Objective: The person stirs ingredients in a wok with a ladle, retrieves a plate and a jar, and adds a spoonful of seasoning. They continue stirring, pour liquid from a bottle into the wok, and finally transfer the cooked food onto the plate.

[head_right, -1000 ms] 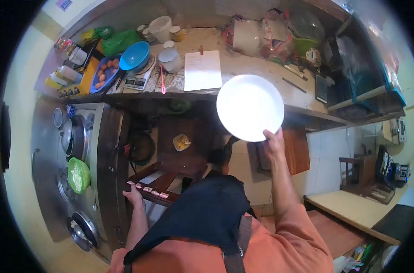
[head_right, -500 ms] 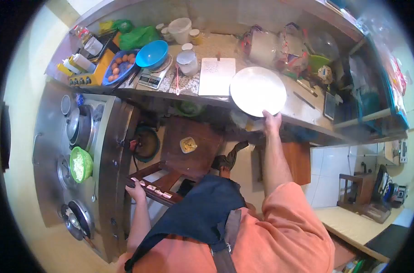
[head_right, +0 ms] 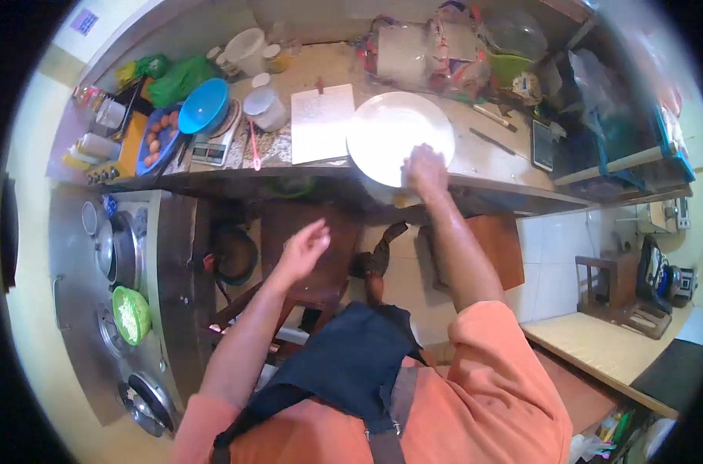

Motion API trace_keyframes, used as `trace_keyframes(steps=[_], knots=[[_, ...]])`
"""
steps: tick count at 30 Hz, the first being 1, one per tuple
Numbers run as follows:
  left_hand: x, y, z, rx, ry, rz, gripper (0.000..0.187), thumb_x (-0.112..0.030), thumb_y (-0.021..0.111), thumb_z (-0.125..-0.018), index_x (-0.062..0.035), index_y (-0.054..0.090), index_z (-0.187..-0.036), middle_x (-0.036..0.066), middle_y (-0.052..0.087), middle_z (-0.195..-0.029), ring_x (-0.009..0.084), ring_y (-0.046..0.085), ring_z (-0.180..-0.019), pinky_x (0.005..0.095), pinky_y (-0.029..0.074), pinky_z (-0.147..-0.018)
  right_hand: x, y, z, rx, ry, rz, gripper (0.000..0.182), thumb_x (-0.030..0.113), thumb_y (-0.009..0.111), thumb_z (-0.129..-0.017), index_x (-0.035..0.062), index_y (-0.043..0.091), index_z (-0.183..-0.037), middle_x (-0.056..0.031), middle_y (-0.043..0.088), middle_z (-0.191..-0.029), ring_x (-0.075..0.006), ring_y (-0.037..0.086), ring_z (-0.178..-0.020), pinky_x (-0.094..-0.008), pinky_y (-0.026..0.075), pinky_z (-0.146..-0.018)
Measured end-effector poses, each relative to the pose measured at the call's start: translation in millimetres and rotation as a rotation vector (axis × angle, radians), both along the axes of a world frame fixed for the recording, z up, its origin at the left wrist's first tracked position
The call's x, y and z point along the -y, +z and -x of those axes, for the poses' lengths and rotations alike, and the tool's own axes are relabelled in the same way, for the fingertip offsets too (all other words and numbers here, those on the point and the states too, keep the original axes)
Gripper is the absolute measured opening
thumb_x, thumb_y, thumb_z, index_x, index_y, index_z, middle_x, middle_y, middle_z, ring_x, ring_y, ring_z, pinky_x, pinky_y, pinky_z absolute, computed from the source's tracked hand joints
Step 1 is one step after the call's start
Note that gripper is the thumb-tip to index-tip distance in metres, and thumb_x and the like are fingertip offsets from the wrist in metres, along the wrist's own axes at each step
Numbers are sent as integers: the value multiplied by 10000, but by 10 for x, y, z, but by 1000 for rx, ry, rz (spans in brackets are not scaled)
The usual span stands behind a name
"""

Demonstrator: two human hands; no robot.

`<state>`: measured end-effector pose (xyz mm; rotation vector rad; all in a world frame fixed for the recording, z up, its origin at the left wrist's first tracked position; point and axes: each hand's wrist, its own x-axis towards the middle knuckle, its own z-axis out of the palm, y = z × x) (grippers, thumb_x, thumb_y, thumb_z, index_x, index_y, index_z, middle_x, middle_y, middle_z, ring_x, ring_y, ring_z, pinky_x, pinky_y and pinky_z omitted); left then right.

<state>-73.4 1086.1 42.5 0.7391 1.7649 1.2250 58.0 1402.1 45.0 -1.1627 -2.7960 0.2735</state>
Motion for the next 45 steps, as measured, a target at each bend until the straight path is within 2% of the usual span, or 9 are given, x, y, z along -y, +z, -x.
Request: trace_keyframes(steps=[7,10,14,16,22,26,31,37,45], knots=[[-1619,137,-68,650,169,-21,459,-248,414,-1012,11,355,-1386,123,524,-1255,218,595,-1014,320,516,-807,648,387,-47,-263,331,279,197,200,580,-858,7,617,-882,-187,633,-918,-344,615,-821,-432,498,-798],[-1719,-21,-127,727,314,-32,361,-209,416,-1005,20,431,-1284,130,552,-1177,213,608,-953,326,532,-781,552,632,-218,-358,302,936,211,218,674,-836,15,629,-795,-135,655,-792,-240,637,-737,-377,513,-721],[-1840,17,-117,541,337,104,264,-138,478,-969,4,472,-1192,125,591,-1057,214,643,-849,305,561,-695,181,405,-543,-352,59,985,207,194,731,-830,32,618,-767,-20,675,-789,-88,623,-739,-252,505,-640],[-1862,-9,-71,446,286,244,249,-139,513,-945,6,484,-1146,120,604,-1022,198,649,-779,300,557,-631,368,51,-846,-468,133,1532,175,189,729,-837,61,622,-784,25,612,-730,-58,538,-670,-235,460,-615],[-1969,-136,26,53,110,324,167,-109,517,-912,-23,560,-1050,99,640,-836,142,642,-712,270,521,-549,2134,-1275,-2477,118,-147,1395,577,593,520,-887,62,673,-1051,-29,672,-1026,-131,597,-982,-299,448,-892],[-1890,-6,120,-259,35,307,290,-255,619,-846,-13,669,-998,205,666,-993,348,643,-940,435,500,-832,2250,-949,-2863,401,-234,1554,560,579,503,-903,57,678,-1008,-49,668,-953,-155,599,-904,-314,459,-826],[-997,351,19,-132,-203,172,542,-370,653,-868,20,547,-1229,182,649,-1089,280,633,-989,374,496,-874,1821,-359,-2090,627,-229,1606,548,561,483,-924,52,684,-955,-75,664,-863,-184,602,-807,-333,472,-744],[1195,1147,-364,371,-430,-16,567,-323,584,-943,-20,410,-1390,99,548,-1294,169,512,-1173,337,412,-1003,1508,-172,-461,-153,166,1154,412,378,567,-931,5,654,-1082,-132,676,-1017,-231,636,-939,-334,495,-823],[4167,1295,-919,511,-127,-212,720,-470,566,-912,-46,339,-1448,104,327,-1501,202,290,-1381,351,227,-1126,3610,639,377,213,601,1123,793,560,657,-804,20,466,-1353,-216,529,-1319,-338,525,-1212,-390,412,-1015]])
